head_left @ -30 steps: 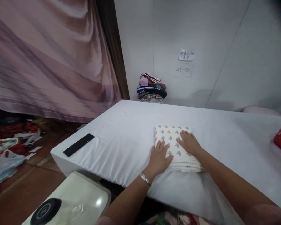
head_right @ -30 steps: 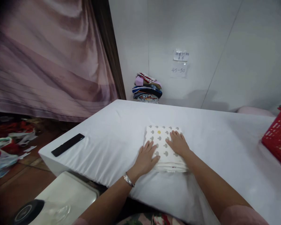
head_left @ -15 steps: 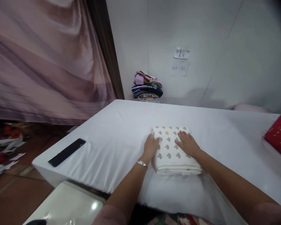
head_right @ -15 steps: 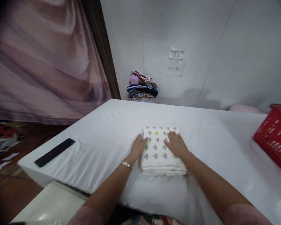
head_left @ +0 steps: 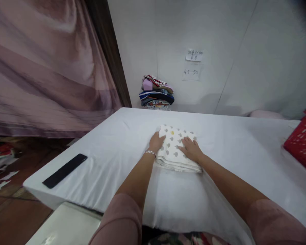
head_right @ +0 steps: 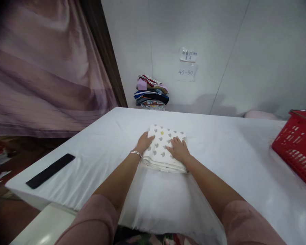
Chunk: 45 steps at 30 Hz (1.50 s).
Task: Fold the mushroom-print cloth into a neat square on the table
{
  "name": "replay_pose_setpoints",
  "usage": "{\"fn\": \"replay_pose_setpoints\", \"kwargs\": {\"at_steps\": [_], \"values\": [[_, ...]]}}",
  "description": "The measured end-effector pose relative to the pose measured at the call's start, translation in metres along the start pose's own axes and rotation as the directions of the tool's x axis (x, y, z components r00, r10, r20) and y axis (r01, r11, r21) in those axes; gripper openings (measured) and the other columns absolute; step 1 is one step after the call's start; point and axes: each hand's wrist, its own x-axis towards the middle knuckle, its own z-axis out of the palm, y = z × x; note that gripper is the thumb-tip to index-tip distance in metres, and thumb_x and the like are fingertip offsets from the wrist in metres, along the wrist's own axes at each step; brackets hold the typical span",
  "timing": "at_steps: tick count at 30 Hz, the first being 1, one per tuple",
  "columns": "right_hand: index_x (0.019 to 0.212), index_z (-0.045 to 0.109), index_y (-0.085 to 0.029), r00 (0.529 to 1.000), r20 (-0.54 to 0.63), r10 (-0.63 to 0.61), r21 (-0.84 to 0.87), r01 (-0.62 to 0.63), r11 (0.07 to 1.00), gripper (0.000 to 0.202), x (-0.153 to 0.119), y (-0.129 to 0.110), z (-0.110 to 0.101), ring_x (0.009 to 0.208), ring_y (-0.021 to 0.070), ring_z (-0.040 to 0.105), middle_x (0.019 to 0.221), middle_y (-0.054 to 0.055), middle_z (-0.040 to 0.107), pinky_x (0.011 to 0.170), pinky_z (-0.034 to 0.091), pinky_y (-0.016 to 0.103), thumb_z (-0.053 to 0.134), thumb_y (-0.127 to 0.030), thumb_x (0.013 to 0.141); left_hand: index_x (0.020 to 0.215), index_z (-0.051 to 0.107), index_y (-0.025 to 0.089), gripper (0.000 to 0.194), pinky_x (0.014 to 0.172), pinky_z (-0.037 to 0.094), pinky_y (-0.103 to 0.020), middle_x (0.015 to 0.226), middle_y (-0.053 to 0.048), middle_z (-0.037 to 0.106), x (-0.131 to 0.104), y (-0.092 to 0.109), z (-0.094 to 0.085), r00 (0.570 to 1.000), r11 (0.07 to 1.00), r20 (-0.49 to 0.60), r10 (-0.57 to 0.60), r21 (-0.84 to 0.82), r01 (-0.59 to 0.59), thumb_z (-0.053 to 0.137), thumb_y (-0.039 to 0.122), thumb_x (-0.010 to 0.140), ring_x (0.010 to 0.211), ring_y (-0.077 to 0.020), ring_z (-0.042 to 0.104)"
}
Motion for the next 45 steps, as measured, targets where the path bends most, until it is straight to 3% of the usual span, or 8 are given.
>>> {"fn": "replay_pose_setpoints", "kwargs": {"at_steps": [4, 10, 16, 19, 23, 27, 32, 45], "values": [[0.14, 0.036, -0.017, 0.999, 0.029, -0.037, -0.02, 0.038, 0.999, 0.064, 0.006, -0.002, 0.01, 0.14, 0.0258, 0.015, 0.15, 0.011, 0.026, 0.11, 0.014, 0.049, 0.023, -0.056, 0.091, 0.11, 0.059, 0.013, 0.053, 0.088, 0.04, -0.035, 0.12, -0.017, 0.06, -0.005, -0.025, -0.002, 0.997, 0.998, 0.046, -0.061, -0.012, 0.061, 0.065, 0.048, 0.071, 0.11, -0.0305, 0.055], [0.138, 0.038, -0.018, 0.998, 0.013, -0.061, -0.014, 0.061, 0.998, 0.06, 0.006, 0.007, 0.011, 0.139, 0.0274, 0.016, 0.15, 0.011, 0.028, 0.109, 0.015, 0.052, 0.026, -0.053, 0.091, 0.109, 0.061, 0.017, 0.048, 0.081, 0.046, -0.029, 0.111, -0.01, 0.066, -0.04, -0.051, -0.007, 0.992, 0.892, 0.122, -0.011, -0.447, 0.065, 0.072, 0.035, 0.066, 0.097, -0.0217, 0.061], [0.135, 0.044, -0.023, 0.999, 0.024, -0.034, 0.137, 0.03, 0.99, 0.053, -0.001, -0.008, -0.003, 0.138, 0.0299, 0.021, 0.146, 0.009, 0.036, 0.109, 0.015, 0.055, 0.036, -0.05, 0.089, 0.102, 0.065, 0.016, 0.039, 0.079, 0.047, -0.03, 0.091, -0.006, 0.069, -0.084, -0.079, -0.011, 0.999, 0.757, -0.009, -0.044, -0.653, 0.027, 0.067, 0.038, 0.071, 0.082, -0.0161, 0.061], [0.127, 0.053, -0.024, 0.977, -0.073, -0.201, 0.267, 0.214, 0.94, 0.046, -0.014, -0.034, -0.005, 0.134, 0.0279, 0.031, 0.138, 0.007, 0.047, 0.109, 0.021, 0.051, 0.041, -0.045, 0.089, 0.101, 0.065, 0.016, 0.037, 0.077, 0.047, -0.029, 0.086, -0.004, 0.066, -0.104, -0.084, -0.01, 0.999, 0.766, -0.033, 0.005, -0.642, -0.026, 0.069, 0.034, 0.069, 0.078, -0.0144, 0.06], [0.11, 0.065, -0.023, 0.876, -0.195, -0.441, 0.35, 0.482, 0.803, 0.032, -0.028, -0.068, -0.001, 0.112, 0.0245, 0.053, 0.116, 0.007, 0.063, 0.096, 0.039, 0.042, 0.048, -0.037, 0.087, 0.101, 0.063, 0.017, 0.036, 0.075, 0.047, -0.028, 0.094, -0.005, 0.063, -0.115, -0.083, -0.006, 0.985, 0.837, -0.131, 0.113, -0.521, -0.166, 0.069, 0.022, 0.065, 0.081, -0.0136, 0.057], [0.104, 0.066, -0.02, 0.897, -0.179, -0.404, 0.295, 0.441, 0.848, 0.026, -0.032, -0.079, -0.001, 0.094, 0.0229, 0.055, 0.1, 0.008, 0.065, 0.084, 0.044, 0.037, 0.051, -0.031, 0.086, 0.093, 0.061, 0.018, 0.026, 0.071, 0.047, -0.026, 0.093, -0.004, 0.061, -0.115, -0.079, -0.002, 0.97, 0.879, -0.206, 0.126, -0.431, -0.205, 0.065, 0.019, 0.068, 0.078, -0.0123, 0.056], [0.102, 0.066, -0.021, 0.922, -0.116, -0.369, 0.224, 0.386, 0.895, 0.024, -0.034, -0.078, 0.0, 0.091, 0.0209, 0.054, 0.094, 0.007, 0.062, 0.079, 0.043, 0.032, 0.049, -0.029, 0.088, 0.08, 0.056, 0.019, 0.013, 0.069, 0.045, -0.024, 0.08, 0.001, 0.059, -0.117, -0.074, -0.003, 0.966, 0.906, -0.233, 0.11, -0.376, -0.194, 0.06, 0.017, 0.068, 0.074, -0.0117, 0.055], [0.105, 0.063, -0.017, 0.858, 0.081, -0.507, 0.012, 0.508, 0.861, 0.028, -0.036, -0.083, -0.015, 0.094, 0.0211, 0.054, 0.101, 0.011, 0.062, 0.079, 0.043, 0.031, 0.039, -0.018, 0.091, 0.075, 0.053, 0.02, 0.01, 0.068, 0.042, -0.024, 0.073, 0.003, 0.057, -0.118, -0.072, -0.006, 0.975, 0.935, -0.199, 0.098, -0.318, -0.159, 0.056, 0.014, 0.068, 0.071, -0.0116, 0.053]]}}
